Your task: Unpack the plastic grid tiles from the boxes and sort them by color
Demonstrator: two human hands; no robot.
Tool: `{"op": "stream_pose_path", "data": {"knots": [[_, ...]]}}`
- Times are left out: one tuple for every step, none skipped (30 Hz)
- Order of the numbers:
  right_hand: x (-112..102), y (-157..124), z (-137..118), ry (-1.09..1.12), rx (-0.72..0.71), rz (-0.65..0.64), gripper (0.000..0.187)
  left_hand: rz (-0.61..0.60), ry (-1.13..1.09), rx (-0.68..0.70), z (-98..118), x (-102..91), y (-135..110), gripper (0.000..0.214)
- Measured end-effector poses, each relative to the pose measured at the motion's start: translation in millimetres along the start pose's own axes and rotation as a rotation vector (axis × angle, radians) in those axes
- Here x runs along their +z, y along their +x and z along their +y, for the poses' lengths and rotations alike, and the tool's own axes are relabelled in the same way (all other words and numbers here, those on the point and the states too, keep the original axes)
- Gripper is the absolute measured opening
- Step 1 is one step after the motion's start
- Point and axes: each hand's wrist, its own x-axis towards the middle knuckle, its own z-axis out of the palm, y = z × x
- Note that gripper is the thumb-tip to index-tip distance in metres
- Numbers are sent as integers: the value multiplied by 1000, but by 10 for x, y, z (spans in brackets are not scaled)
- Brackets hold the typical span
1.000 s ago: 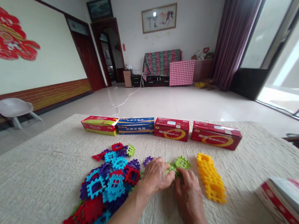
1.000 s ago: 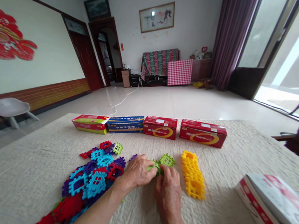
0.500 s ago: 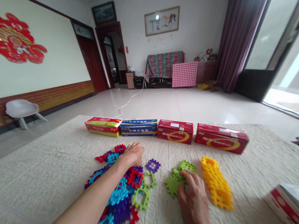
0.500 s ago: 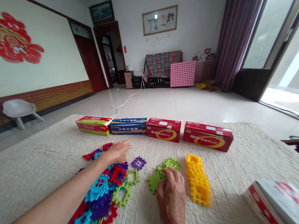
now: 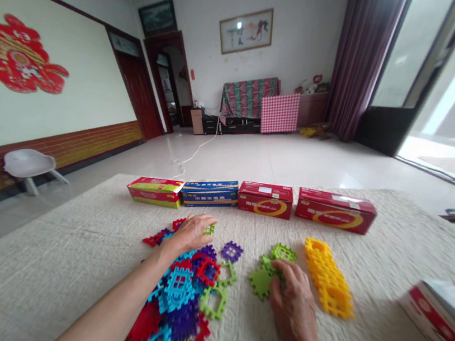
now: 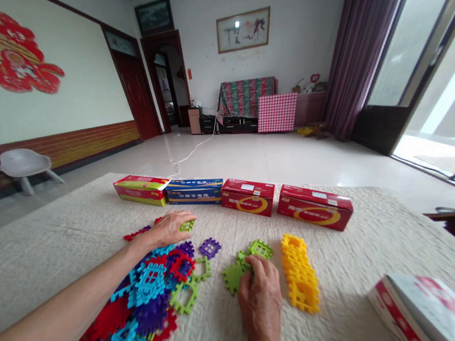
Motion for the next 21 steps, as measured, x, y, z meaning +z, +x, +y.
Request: {"op": "stream_pose_path", "data": {"knots": [[2, 1, 2, 1, -1, 3, 26, 30, -24, 6, 47, 2, 11, 46], [4, 1, 4, 3, -2, 7, 26, 58, -46, 10, 105, 10, 24, 45], [4, 1, 4, 5, -4, 12, 25, 83, -65, 12, 179, 23, 37, 43], [4, 0, 3, 7, -5, 19, 25, 103, -80, 17, 267, 45, 49, 42], [3, -1, 1, 8, -5, 28, 26, 120, -98, 22, 370, 75, 60, 40], [2, -2, -1, 9, -6, 36, 26, 134, -123, 27, 488, 117, 69, 40], [2, -4, -4, 9, -7, 44, 26, 146, -149, 34, 616, 171, 77, 40], [2, -5, -7, 9, -7, 55, 26, 173, -218, 27, 750, 236, 83, 40], [3, -6, -9, 9, -8, 65, 27, 189, -290, 13, 885, 310, 88, 39], [5, -6, -11, 8, -7, 76, 26, 199, -349, 6, 1016, 390, 91, 38], [8, -7, -11, 7, -8, 84, 26, 219, -395, -12, 1139, 472, 93, 37], [12, -7, -10, 5, -7, 91, 26, 244, -437, -45, 1250, 552, 93, 37], [16, -6, -7, 4, -6, 94, 26, 267, -470, -83, 1348, 626, 90, 38], [21, -6, -3, 2, -6, 97, 26, 290, -498, -117, 1432, 691, 84, 40], [26, -5, 2, 2, -5, 98, 26, 314, -521, -142, 1502, 745, 76, 41], [30, -3, 7, 2, -5, 100, 26, 338, -540, -163, 1561, 788, 66, 41], [33, -1, 12, 3, -5, 102, 27, 362, -556, -179, 1609, 820, 56, 39], [35, 3, 15, 5, -6, 102, 29, 384, -572, -192, 1649, 841, 45, 37], [35, 6, 17, 8, -11, 104, 32, 404, -587, -205, 1681, 852, 35, 34], [34, 10, 18, 11, -16, 108, 34, 417, -603, -214, 1705, 854, 24, 34], [31, 14, 19, 15, -25, 110, 37, 422, -619, -217, 1723, 848, 14, 34]]}}
